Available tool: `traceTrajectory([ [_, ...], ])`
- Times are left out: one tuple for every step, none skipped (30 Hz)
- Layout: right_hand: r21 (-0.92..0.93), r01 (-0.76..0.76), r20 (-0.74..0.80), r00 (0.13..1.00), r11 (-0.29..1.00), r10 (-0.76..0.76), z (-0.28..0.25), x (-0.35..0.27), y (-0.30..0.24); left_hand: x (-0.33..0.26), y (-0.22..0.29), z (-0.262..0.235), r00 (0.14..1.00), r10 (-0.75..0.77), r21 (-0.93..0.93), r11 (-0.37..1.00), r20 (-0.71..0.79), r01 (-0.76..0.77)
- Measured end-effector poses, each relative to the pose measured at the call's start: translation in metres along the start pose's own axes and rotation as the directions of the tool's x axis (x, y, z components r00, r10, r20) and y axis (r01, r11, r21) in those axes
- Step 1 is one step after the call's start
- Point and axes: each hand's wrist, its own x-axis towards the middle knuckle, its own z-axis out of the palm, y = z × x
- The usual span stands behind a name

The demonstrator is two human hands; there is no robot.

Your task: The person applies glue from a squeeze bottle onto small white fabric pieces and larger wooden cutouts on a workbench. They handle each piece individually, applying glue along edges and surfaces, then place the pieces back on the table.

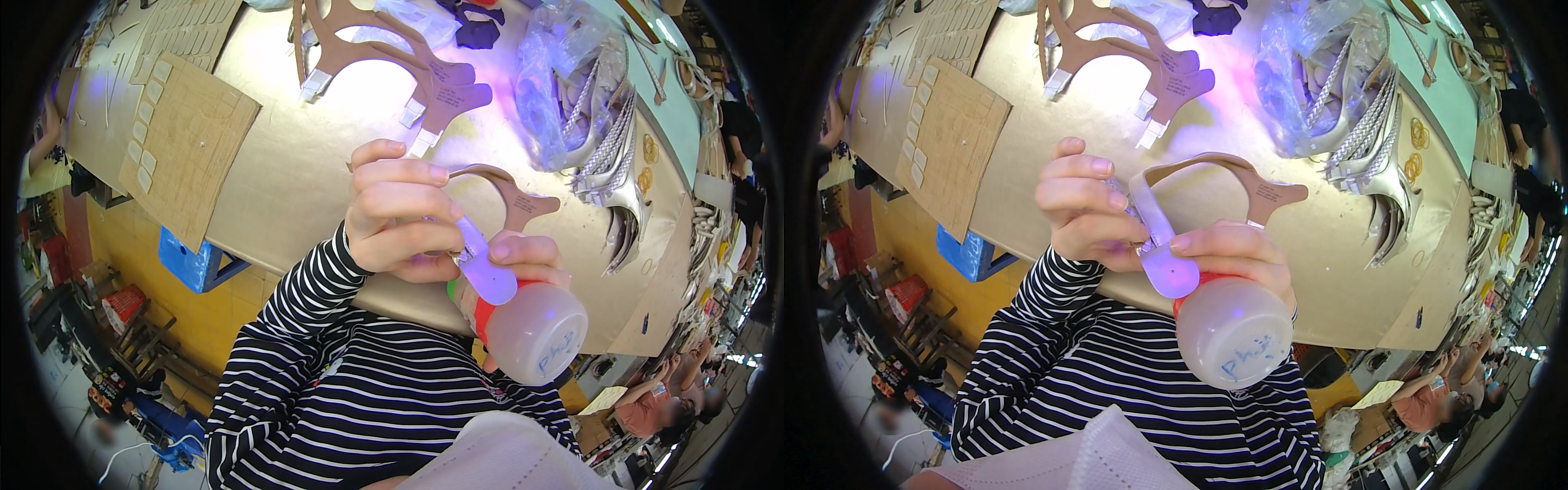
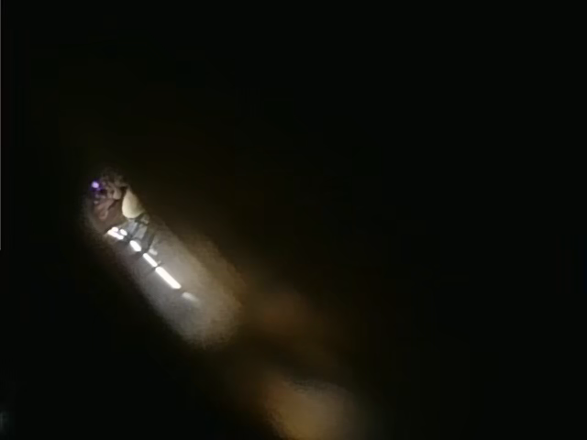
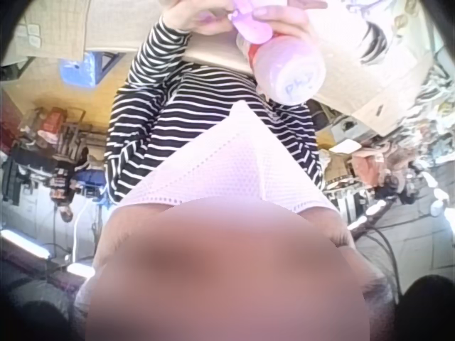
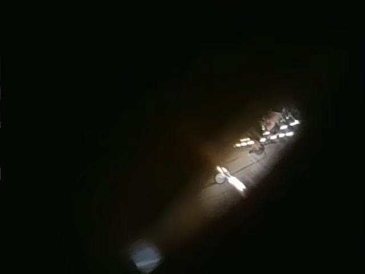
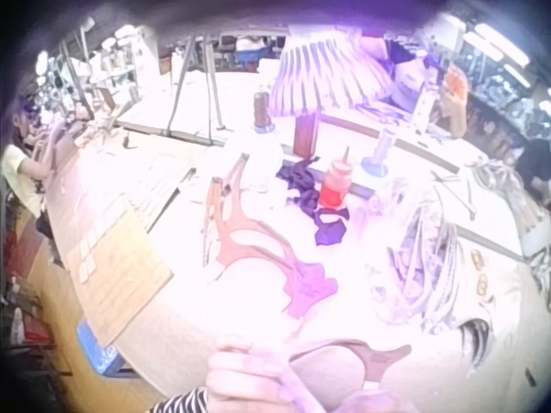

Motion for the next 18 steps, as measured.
traceTrajectory([
  [-0.018,0.000,0.015,1.000,1.000,0.000,0.0004,0.0003,-0.0006,-0.0006,-0.0001,-0.0003,1.000,0.004,-0.004,1.000,-0.007,-0.004],
  [-0.013,0.001,0.012,1.000,1.000,-0.001,0.0026,0.0000,-0.0005,-0.0011,-0.0003,-0.0006,1.000,0.004,-0.008,1.000,-0.010,-0.004],
  [-0.009,0.003,0.008,1.000,1.000,-0.003,0.0037,0.0003,-0.0006,-0.0017,-0.0006,-0.0008,1.000,0.005,-0.013,1.000,-0.013,-0.005],
  [0.018,0.006,-0.013,1.000,1.000,-0.005,0.0060,0.0001,0.0002,-0.0022,-0.0010,-0.0003,1.000,0.008,-0.014,1.000,-0.025,-0.009],
  [0.031,0.013,-0.026,1.000,0.999,-0.012,0.0069,0.0004,0.0008,-0.0028,-0.0015,0.0005,0.999,0.012,-0.016,1.000,-0.038,-0.012],
  [0.045,0.020,-0.039,0.999,0.999,-0.018,0.0074,0.0008,0.0016,-0.0032,-0.0019,0.0011,0.999,0.015,-0.017,1.000,-0.052,-0.016],
  [0.045,0.031,-0.045,0.999,0.998,-0.029,0.0078,0.0011,0.0025,-0.0036,-0.0020,0.0014,0.998,0.014,-0.018,1.000,-0.056,-0.015],
  [0.038,0.044,-0.025,0.999,0.998,-0.043,0.0074,0.0017,0.0033,-0.0039,-0.0021,0.0015,0.998,0.012,-0.019,1.000,-0.060,-0.013],
  [0.031,0.046,-0.033,0.998,0.998,-0.045,0.0075,0.0017,0.0039,-0.0040,-0.0021,0.0015,0.998,0.009,-0.020,1.000,-0.061,-0.010],
  [0.016,0.050,-0.015,0.999,0.999,-0.050,0.0066,0.0020,0.0043,-0.0041,-0.0020,0.0011,0.998,0.009,-0.019,1.000,-0.059,-0.010],
  [0.010,0.052,-0.009,0.999,0.999,-0.052,0.0065,0.0017,0.0044,-0.0041,-0.0018,0.0006,0.999,0.007,-0.018,1.000,-0.053,-0.008],
  [0.005,0.054,-0.002,0.999,0.999,-0.054,0.0061,0.0015,0.0044,-0.0041,-0.0019,0.0003,0.999,0.005,-0.017,1.000,-0.047,-0.006],
  [0.009,0.053,-0.007,0.999,0.999,-0.053,0.0058,0.0010,0.0045,-0.0041,-0.0021,0.0003,0.999,0.004,-0.026,1.000,-0.049,-0.005],
  [0.011,0.050,-0.016,0.999,0.999,-0.050,0.0054,0.0004,0.0046,-0.0040,-0.0026,0.0005,0.999,0.003,-0.035,0.999,-0.050,-0.005],
  [0.013,0.047,-0.024,0.999,0.999,-0.047,0.0046,0.0000,0.0053,-0.0039,-0.0031,0.0006,0.999,0.002,-0.044,0.999,-0.052,-0.004],
  [0.013,0.042,-0.037,0.998,0.999,-0.042,0.0044,-0.0011,0.0054,-0.0038,-0.0034,0.0009,0.999,0.003,-0.045,0.999,-0.053,-0.006],
  [0.026,0.056,0.001,0.998,0.998,-0.056,0.0027,-0.0010,0.0070,-0.0036,-0.0037,0.0011,0.999,0.005,-0.047,0.999,-0.053,-0.007],
  [0.039,0.070,0.038,0.997,0.997,-0.071,0.0014,-0.0018,0.0082,-0.0034,-0.0039,0.0013,0.999,0.007,-0.048,0.999,-0.054,-0.009],
])
